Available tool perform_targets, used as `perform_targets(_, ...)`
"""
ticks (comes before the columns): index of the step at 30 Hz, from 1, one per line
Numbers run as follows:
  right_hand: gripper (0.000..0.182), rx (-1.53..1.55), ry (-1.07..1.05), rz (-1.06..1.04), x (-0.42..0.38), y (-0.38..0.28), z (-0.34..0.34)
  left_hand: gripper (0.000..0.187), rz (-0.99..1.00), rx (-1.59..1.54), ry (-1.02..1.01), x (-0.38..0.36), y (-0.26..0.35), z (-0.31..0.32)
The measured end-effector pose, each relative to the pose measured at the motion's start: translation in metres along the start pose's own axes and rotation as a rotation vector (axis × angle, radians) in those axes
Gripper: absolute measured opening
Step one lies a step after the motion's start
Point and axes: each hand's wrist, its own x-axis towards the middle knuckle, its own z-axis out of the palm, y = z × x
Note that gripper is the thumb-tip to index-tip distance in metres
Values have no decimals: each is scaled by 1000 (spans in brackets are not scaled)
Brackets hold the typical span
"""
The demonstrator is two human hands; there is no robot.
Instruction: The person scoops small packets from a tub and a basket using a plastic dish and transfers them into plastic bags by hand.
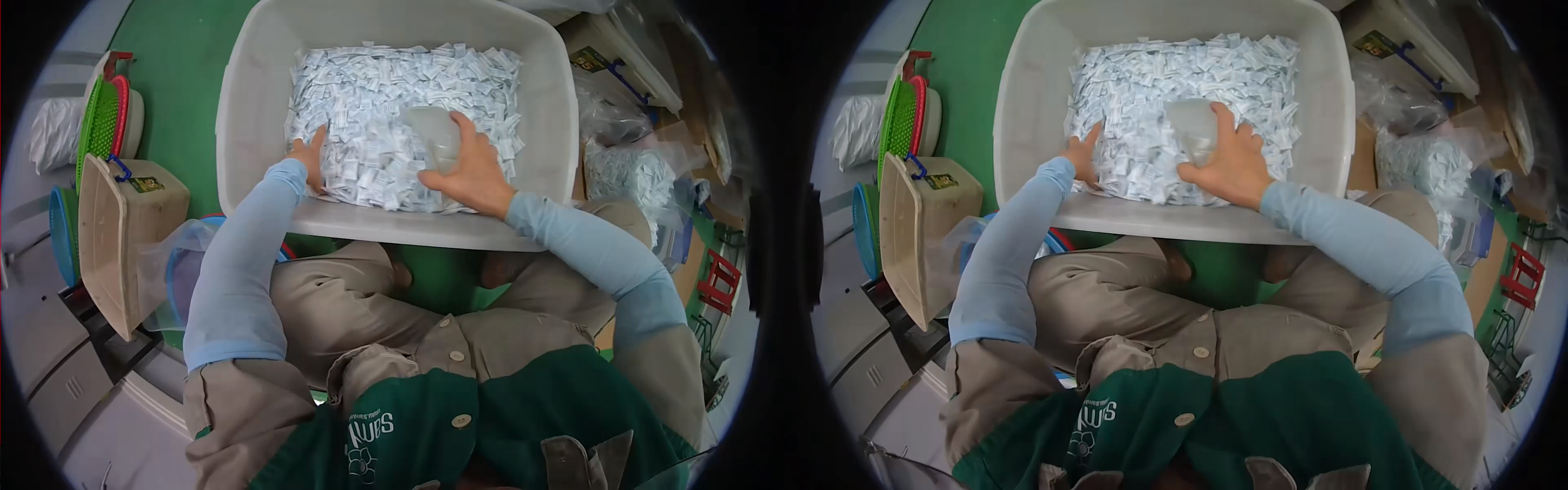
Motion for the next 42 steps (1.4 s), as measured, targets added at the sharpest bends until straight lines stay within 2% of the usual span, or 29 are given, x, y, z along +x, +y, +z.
perform_targets(2, 101, 90, -35, 53, 6, -17, 18, 139, 13, -5, 6, 5, -1, 4)
perform_targets(5, 101, 330, 16, 125, 34, -45, 35, 124, -49, -198, -4, 4, -13, -27)
perform_targets(6, 102, 395, 29, 132, 39, -47, 47, 122, -58, -238, 35, 18, -25, -18)
perform_targets(7, 102, 464, 54, 110, 49, -54, 53, 122, 7, -312, 38, 27, -35, -24)
perform_targets(8, 103, 584, -29, 192, 52, -66, 47, 121, 77, -382, 42, 24, -38, -33)
perform_targets(9, 102, 758, -22, 155, 59, -62, 60, 117, 85, -676, 57, 1, -23, -40)
perform_targets(10, 101, 927, -29, 126, 61, -52, 72, 113, 40, -384, 145, 34, -24, -20)
perform_targets(12, 98, 1094, -158, 328, 54, -56, 53, 106, 103, -382, 236, 12, -7, -26)
perform_targets(14, 97, 1166, -195, 382, 56, -37, 57, 107, 77, -508, 156, -15, 19, -33)
perform_targets(17, 93, 1317, -260, 348, 60, -16, 51, 112, 156, -359, 207, -40, 39, -59)
perform_targets(20, 81, 1365, -293, 294, 56, -1, 24, 109, 369, -324, 367, -59, 56, -79)
perform_targets(22, 76, 1477, -294, 346, 52, 33, 23, 103, 513, -589, 202, -108, 85, -88)
perform_targets(24, 68, 1581, -323, 387, 54, 45, 26, 97, 591, -547, 180, -134, 102, -94)
perform_targets(25, 52, 1607, -258, 434, 70, 53, 35, 96, 601, -489, 173, -131, 106, -99)
perform_targets(26, 37, 1633, -196, 509, 79, 64, 49, 88, 632, -271, 353, -114, 106, -91)
perform_targets(27, 42, 1598, -175, 542, 90, 64, 52, 83, 659, -203, 482, -108, 103, -91)
perform_targets(28, 43, 1595, -196, 486, 78, 49, 39, 78, 682, -130, 610, -120, 100, -94)
perform_targets(30, 43, 1628, -254, 402, 60, 29, 14, 65, 755, -305, 672, -158, 92, -110)
perform_targets(32, 45, 1649, -251, 330, 69, 42, 12, 58, 848, -453, 784, -203, 80, -122)
perform_targets(34, 44, 1638, -235, 333, 63, 45, 4, 54, 811, -370, 1143, -258, 65, -120)
perform_targets(37, 39, 1631, -278, 305, 61, 60, -7, 52, 580, -384, 1370, -323, 40, -90)
perform_targets(39, 36, 1538, -274, 337, 51, 78, -1, 52, 312, -328, 1518, -343, 6, -37)
perform_targets(40, 36, 1568, -277, 307, 49, 94, 12, 52, 139, -281, 1542, -349, -9, 2)
perform_targets(41, 37, 1494, -279, 341, 33, 74, -2, 53, -24, -272, 1525, -349, -21, 29)
perform_targets(42, 39, 1520, -306, 324, 46, 83, -4, 54, -183, -256, 1495, -347, -29, 49)
